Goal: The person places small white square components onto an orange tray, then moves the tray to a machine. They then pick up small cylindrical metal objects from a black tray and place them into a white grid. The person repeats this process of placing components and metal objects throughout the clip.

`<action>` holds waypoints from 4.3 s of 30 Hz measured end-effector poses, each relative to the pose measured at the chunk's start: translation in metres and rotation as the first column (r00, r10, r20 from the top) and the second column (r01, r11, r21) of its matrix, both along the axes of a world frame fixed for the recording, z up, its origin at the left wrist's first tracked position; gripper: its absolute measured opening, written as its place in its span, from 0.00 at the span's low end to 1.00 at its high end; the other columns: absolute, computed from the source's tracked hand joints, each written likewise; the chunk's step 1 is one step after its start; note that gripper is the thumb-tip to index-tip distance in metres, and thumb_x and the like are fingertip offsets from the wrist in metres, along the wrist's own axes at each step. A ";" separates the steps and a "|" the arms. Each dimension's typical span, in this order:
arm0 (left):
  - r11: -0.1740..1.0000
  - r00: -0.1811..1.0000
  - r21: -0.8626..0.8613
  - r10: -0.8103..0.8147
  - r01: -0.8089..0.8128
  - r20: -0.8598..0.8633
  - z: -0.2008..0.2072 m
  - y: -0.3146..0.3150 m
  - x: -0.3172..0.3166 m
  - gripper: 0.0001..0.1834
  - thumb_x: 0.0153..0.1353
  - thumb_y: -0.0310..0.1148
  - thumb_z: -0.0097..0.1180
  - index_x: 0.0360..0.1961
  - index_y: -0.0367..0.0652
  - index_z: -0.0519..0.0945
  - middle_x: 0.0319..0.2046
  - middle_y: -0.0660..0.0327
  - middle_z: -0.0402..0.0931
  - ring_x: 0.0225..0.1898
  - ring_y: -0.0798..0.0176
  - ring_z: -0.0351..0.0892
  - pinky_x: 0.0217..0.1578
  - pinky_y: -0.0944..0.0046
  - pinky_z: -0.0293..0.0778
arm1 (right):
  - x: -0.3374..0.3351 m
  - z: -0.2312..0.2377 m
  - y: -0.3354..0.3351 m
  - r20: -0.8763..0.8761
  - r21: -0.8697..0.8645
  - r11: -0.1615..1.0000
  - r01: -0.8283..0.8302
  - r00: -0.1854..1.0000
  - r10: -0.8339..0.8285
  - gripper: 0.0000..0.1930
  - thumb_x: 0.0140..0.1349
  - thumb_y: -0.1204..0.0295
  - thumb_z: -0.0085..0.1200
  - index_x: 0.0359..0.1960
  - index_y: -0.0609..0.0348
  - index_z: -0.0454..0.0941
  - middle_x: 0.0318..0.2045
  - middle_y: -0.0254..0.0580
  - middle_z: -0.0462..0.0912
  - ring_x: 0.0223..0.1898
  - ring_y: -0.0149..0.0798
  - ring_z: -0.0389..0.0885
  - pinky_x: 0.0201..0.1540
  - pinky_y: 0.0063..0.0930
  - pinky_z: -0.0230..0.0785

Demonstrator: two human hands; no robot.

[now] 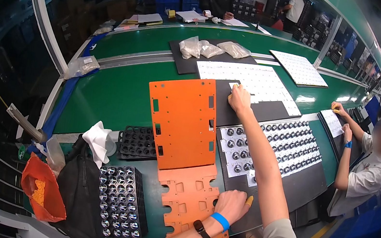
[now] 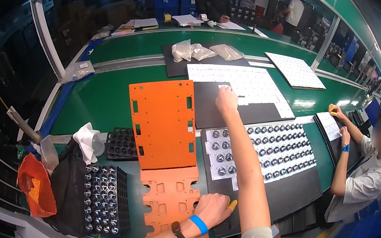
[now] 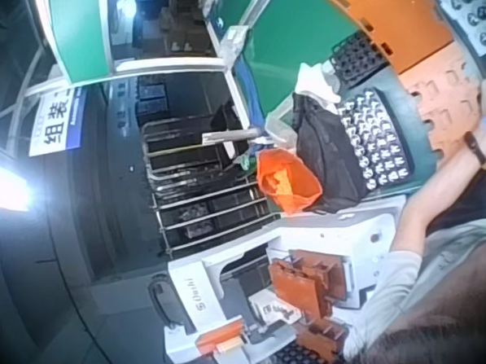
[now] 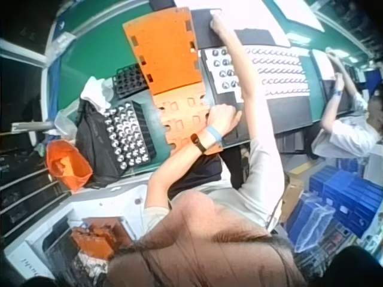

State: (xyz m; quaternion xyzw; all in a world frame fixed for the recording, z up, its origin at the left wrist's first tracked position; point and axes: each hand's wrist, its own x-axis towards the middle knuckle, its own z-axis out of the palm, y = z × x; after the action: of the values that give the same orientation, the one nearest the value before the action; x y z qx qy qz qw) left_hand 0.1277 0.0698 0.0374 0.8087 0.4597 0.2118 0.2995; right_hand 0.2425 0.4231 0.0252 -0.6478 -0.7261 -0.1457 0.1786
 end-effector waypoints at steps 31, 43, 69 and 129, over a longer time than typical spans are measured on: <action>1.000 1.000 -0.017 -0.004 0.004 -0.016 0.003 0.001 0.000 0.17 0.58 0.39 0.59 0.21 0.35 0.82 0.21 0.43 0.79 0.25 0.40 0.81 0.28 0.45 0.76 | 0.025 0.008 0.016 -0.030 0.063 0.996 -0.065 0.997 0.067 0.12 0.55 0.85 0.52 0.43 0.67 0.73 0.41 0.57 0.79 0.40 0.58 0.84 0.43 0.45 0.81; 0.996 0.999 -0.087 -0.014 0.010 -0.043 0.007 0.000 0.000 0.14 0.56 0.37 0.58 0.23 0.36 0.82 0.25 0.47 0.81 0.28 0.43 0.82 0.30 0.47 0.77 | 0.015 -0.012 0.065 0.192 0.013 0.999 -0.036 0.981 0.033 0.07 0.56 0.80 0.55 0.36 0.62 0.81 0.36 0.52 0.83 0.39 0.50 0.86 0.40 0.39 0.81; 0.996 0.998 -0.086 -0.029 0.024 -0.062 0.010 0.003 -0.001 0.13 0.55 0.36 0.57 0.24 0.35 0.82 0.24 0.46 0.81 0.28 0.41 0.81 0.31 0.45 0.76 | -0.025 -0.007 0.041 0.312 -0.053 0.995 0.087 0.948 -0.067 0.11 0.63 0.68 0.54 0.35 0.61 0.85 0.39 0.52 0.84 0.40 0.46 0.87 0.41 0.34 0.80; 0.997 0.997 0.046 0.057 -0.060 0.058 0.006 0.001 -0.004 0.18 0.61 0.43 0.57 0.24 0.39 0.84 0.22 0.42 0.79 0.27 0.38 0.80 0.31 0.43 0.74 | 0.010 0.112 -0.141 -0.837 0.081 0.904 -0.421 0.464 0.291 0.20 0.64 0.76 0.59 0.58 0.61 0.76 0.48 0.45 0.84 0.48 0.39 0.85 0.50 0.30 0.78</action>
State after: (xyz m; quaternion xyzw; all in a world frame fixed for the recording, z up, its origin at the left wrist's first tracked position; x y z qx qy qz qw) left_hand 0.1240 0.0709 0.0433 0.7956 0.4694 0.2541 0.2866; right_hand 0.2527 0.2820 0.1376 -0.4822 -0.6797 0.2696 0.4824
